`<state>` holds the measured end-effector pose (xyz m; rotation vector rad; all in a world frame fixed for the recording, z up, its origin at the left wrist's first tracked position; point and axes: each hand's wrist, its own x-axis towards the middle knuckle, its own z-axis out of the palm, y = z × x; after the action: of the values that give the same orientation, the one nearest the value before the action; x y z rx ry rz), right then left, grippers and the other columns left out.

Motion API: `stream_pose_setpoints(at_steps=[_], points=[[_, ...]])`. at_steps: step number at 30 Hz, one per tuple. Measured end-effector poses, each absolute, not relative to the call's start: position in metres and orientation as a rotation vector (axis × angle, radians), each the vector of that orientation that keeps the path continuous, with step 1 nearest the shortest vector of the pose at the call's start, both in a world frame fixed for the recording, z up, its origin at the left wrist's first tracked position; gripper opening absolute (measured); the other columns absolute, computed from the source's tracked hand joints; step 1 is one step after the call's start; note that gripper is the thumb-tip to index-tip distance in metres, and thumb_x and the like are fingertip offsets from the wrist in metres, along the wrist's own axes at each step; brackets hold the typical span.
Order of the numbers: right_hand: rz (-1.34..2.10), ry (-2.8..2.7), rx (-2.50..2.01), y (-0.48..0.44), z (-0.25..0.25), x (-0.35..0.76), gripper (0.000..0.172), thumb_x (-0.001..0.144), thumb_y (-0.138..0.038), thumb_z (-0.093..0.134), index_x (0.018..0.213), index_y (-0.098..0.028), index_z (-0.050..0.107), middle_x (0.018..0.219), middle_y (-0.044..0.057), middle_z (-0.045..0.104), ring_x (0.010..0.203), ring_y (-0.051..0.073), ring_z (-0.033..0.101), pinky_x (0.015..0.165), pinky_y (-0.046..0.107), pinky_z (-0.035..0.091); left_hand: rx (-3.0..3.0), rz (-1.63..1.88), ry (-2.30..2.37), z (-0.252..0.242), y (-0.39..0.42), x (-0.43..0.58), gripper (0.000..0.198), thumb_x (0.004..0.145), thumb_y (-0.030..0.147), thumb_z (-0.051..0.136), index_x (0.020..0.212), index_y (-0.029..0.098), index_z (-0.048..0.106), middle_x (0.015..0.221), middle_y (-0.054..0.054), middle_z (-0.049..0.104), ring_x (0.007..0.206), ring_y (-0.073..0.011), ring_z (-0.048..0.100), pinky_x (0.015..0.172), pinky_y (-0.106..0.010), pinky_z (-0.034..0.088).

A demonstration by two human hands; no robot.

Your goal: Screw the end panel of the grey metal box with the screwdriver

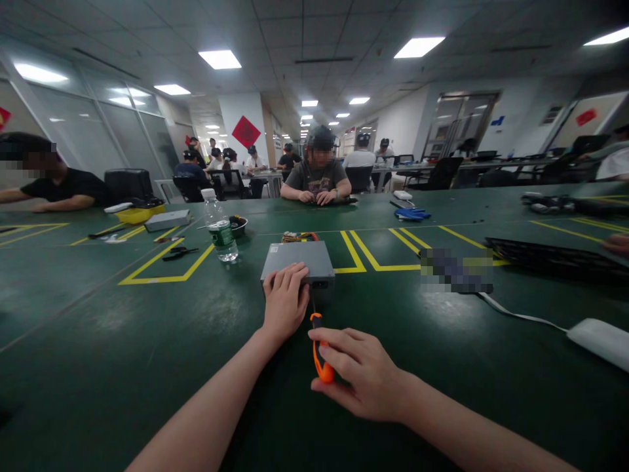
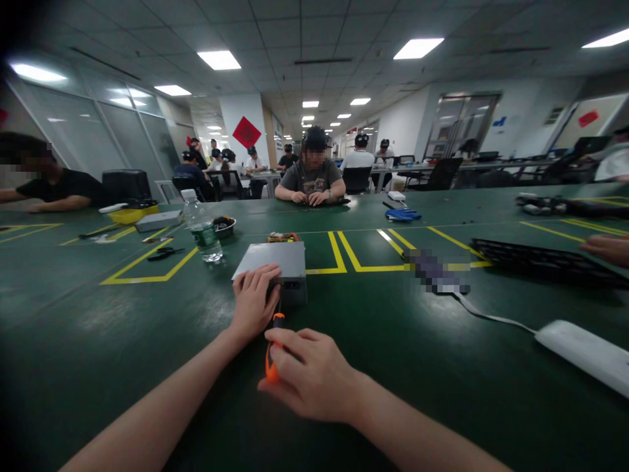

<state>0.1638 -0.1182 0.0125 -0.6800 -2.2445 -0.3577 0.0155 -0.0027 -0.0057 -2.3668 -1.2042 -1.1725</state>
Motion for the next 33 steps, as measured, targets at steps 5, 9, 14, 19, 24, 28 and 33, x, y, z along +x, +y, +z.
stream_pose_setpoints(at_steps=[5, 9, 14, 19, 24, 28, 33], points=[[-0.261, -2.316, -0.719, -0.12, 0.0136, 0.1634, 0.033, 0.088, -0.04, 0.043, 0.105, -0.012, 0.047, 0.108, 0.016, 0.06, 0.101, 0.02, 0.058, 0.079, 0.03, 0.05, -2.367, -1.175, -1.201, -0.0056, -0.0029, 0.0155, 0.029, 0.084, 0.02, 0.046, 0.113, 0.024, 0.048, 0.124, -0.003, 0.055, 0.117, -0.019, 0.045, 0.099, -0.041, 0.023], [-0.344, -2.386, -0.713, -0.1206, 0.0198, 0.162, 0.03, 0.089, -0.03, 0.042, 0.114, -0.015, 0.047, 0.109, 0.016, 0.059, 0.102, 0.02, 0.056, 0.076, 0.031, 0.05, -2.37, -1.174, -1.193, -0.0056, -0.0026, 0.0159, 0.029, 0.084, 0.02, 0.045, 0.113, 0.024, 0.048, 0.124, -0.003, 0.054, 0.116, -0.0192, 0.045, 0.099, -0.041, 0.023], [-0.353, -2.214, -0.661, -0.117, 0.0145, 0.1631, 0.021, 0.085, -0.034, 0.05, 0.095, -0.015, 0.048, 0.104, 0.015, 0.062, 0.091, 0.016, 0.061, 0.071, 0.027, 0.05, -2.375, -1.183, -1.199, -0.0047, -0.0035, 0.0158, 0.029, 0.084, 0.02, 0.045, 0.113, 0.024, 0.049, 0.124, -0.005, 0.055, 0.116, -0.0202, 0.046, 0.099, -0.042, 0.024], [-0.274, -2.353, -0.728, -0.1195, 0.0157, 0.1617, 0.03, 0.088, -0.036, 0.045, 0.108, -0.014, 0.047, 0.11, 0.015, 0.059, 0.1, 0.019, 0.058, 0.077, 0.029, 0.05, -2.369, -1.189, -1.195, -0.0043, -0.0041, 0.0157, 0.03, 0.085, 0.02, 0.045, 0.114, 0.024, 0.049, 0.123, -0.005, 0.055, 0.116, -0.0199, 0.046, 0.099, -0.042, 0.024], [-0.436, -2.299, -0.651, -0.1169, 0.0199, 0.1627, 0.023, 0.086, -0.029, 0.049, 0.104, -0.015, 0.051, 0.107, 0.015, 0.061, 0.095, 0.018, 0.06, 0.073, 0.029, 0.05, -2.354, -1.179, -1.193, -0.0059, -0.0027, 0.0152, 0.03, 0.084, 0.021, 0.046, 0.114, 0.024, 0.05, 0.123, -0.006, 0.056, 0.115, -0.0207, 0.047, 0.099, -0.042, 0.025], [-0.431, -2.158, -0.62, -0.1129, 0.0152, 0.1644, 0.014, 0.083, -0.028, 0.053, 0.087, -0.015, 0.048, 0.098, 0.014, 0.065, 0.08, 0.015, 0.063, 0.066, 0.026, 0.05, -2.347, -1.165, -1.219, -0.0064, -0.0027, 0.0156, 0.03, 0.084, 0.021, 0.046, 0.113, 0.024, 0.05, 0.124, -0.004, 0.055, 0.116, -0.0198, 0.046, 0.099, -0.041, 0.025], [-0.442, -2.296, -0.694, -0.116, 0.0143, 0.1619, 0.023, 0.087, -0.03, 0.046, 0.104, -0.015, 0.051, 0.102, 0.014, 0.063, 0.094, 0.018, 0.061, 0.07, 0.028, 0.051, -2.368, -1.153, -1.215, -0.0052, -0.0034, 0.0158, 0.029, 0.085, 0.021, 0.045, 0.114, 0.024, 0.048, 0.125, -0.004, 0.054, 0.117, -0.019, 0.045, 0.1, -0.041, 0.023]])
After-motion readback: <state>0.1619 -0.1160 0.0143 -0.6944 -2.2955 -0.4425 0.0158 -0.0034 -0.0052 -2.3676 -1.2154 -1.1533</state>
